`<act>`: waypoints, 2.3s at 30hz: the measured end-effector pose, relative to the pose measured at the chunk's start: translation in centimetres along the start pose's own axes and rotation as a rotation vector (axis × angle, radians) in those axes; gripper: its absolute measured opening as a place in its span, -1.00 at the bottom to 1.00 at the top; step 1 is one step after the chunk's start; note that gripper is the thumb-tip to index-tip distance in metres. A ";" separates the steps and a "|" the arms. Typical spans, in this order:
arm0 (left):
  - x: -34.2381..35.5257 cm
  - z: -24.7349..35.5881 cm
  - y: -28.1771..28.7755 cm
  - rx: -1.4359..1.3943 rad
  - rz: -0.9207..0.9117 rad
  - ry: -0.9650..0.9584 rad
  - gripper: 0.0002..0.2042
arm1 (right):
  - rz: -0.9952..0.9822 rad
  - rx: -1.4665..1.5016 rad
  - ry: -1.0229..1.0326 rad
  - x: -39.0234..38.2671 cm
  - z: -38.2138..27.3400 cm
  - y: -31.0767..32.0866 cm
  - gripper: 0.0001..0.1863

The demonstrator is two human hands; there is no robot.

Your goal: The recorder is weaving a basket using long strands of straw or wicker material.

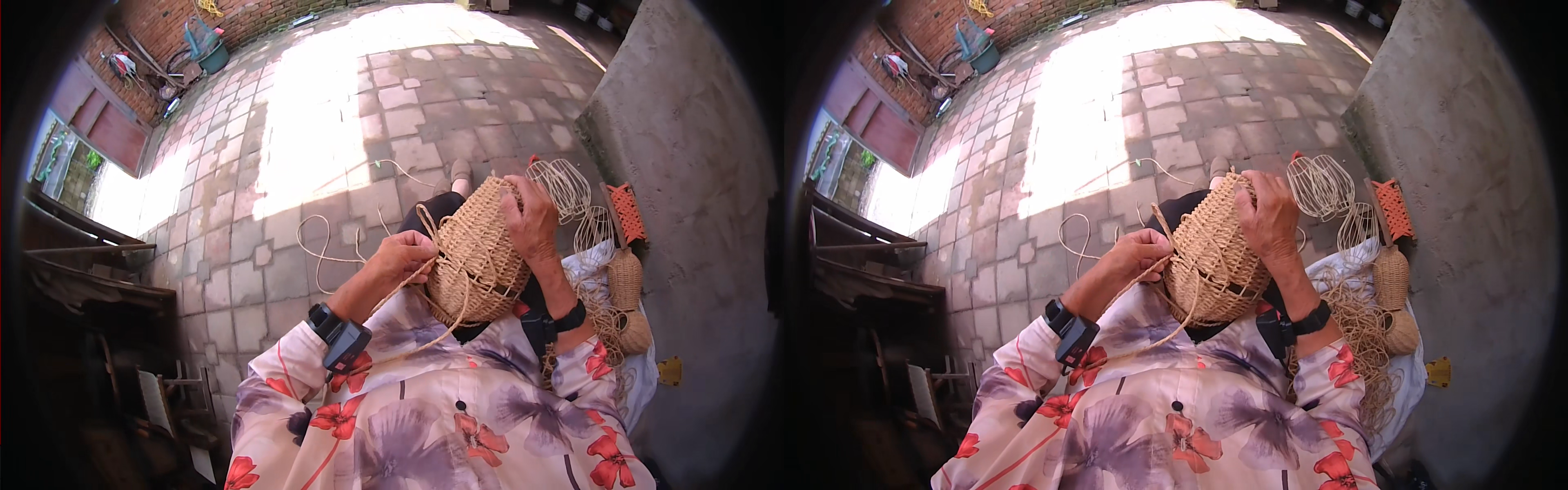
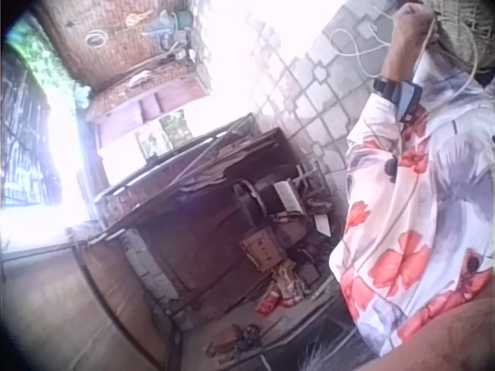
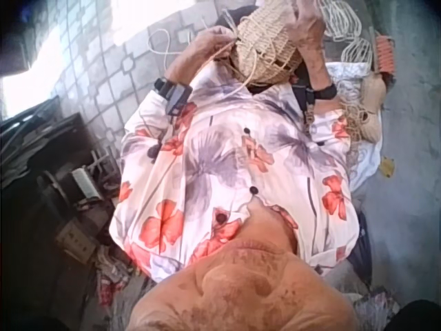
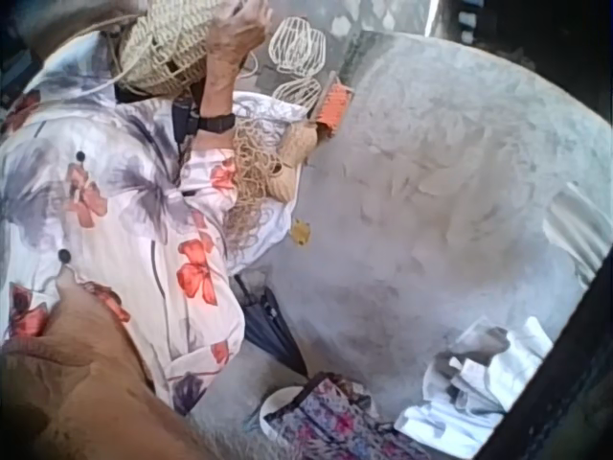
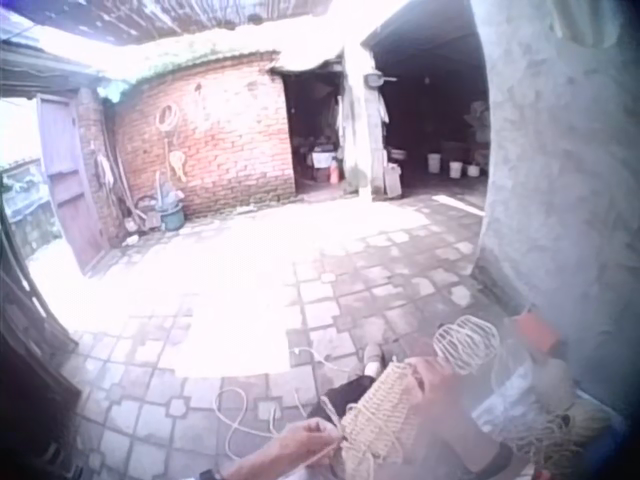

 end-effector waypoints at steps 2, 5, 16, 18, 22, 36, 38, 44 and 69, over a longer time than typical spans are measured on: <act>0.0 0.0 0.1 0.031 0.035 -0.006 -0.87 | 0.004 -0.001 0.004 -0.2 0.0 0.0 -0.75; 0.5 0.1 0.8 0.196 0.104 -0.045 -0.83 | 0.002 -0.013 0.008 0.0 -0.1 0.0 -0.75; -0.4 0.8 0.0 0.253 0.169 -0.102 -0.86 | 0.038 -0.041 0.057 0.3 -1.2 0.7 -0.77; -0.5 0.6 -0.2 0.219 0.201 -0.055 -0.86 | 0.058 -0.032 0.061 0.3 -1.1 0.8 -0.76; 0.7 0.5 0.1 0.533 0.348 -0.083 -0.83 | 0.082 -0.058 0.084 0.2 -1.3 0.9 -0.76; 0.0 2.7 -2.5 1.005 0.332 -0.528 -0.77 | -0.011 0.065 -0.100 2.6 1.3 -0.6 -0.81; -0.1 2.8 -3.2 1.128 0.428 -0.536 -0.76 | -0.069 0.040 -0.172 2.6 1.7 -1.2 -0.82; 1.8 1.1 0.0 1.161 0.577 -0.418 -0.78 | -0.037 -0.228 0.080 1.9 -2.0 -3.2 -0.81; -2.7 3.7 -5.9 1.204 0.432 -0.651 -0.86 | -0.030 -0.050 -0.127 1.6 1.3 -4.1 -0.76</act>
Point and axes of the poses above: each hand's wrist, its own x-axis towards the middle knuckle, its own y-axis out of the back of the hand, z = x × y, the point moved 7 cm from there along x, towards the middle knuckle, and after that the axes turned 1 degree about -x, right-handed, at the moved point
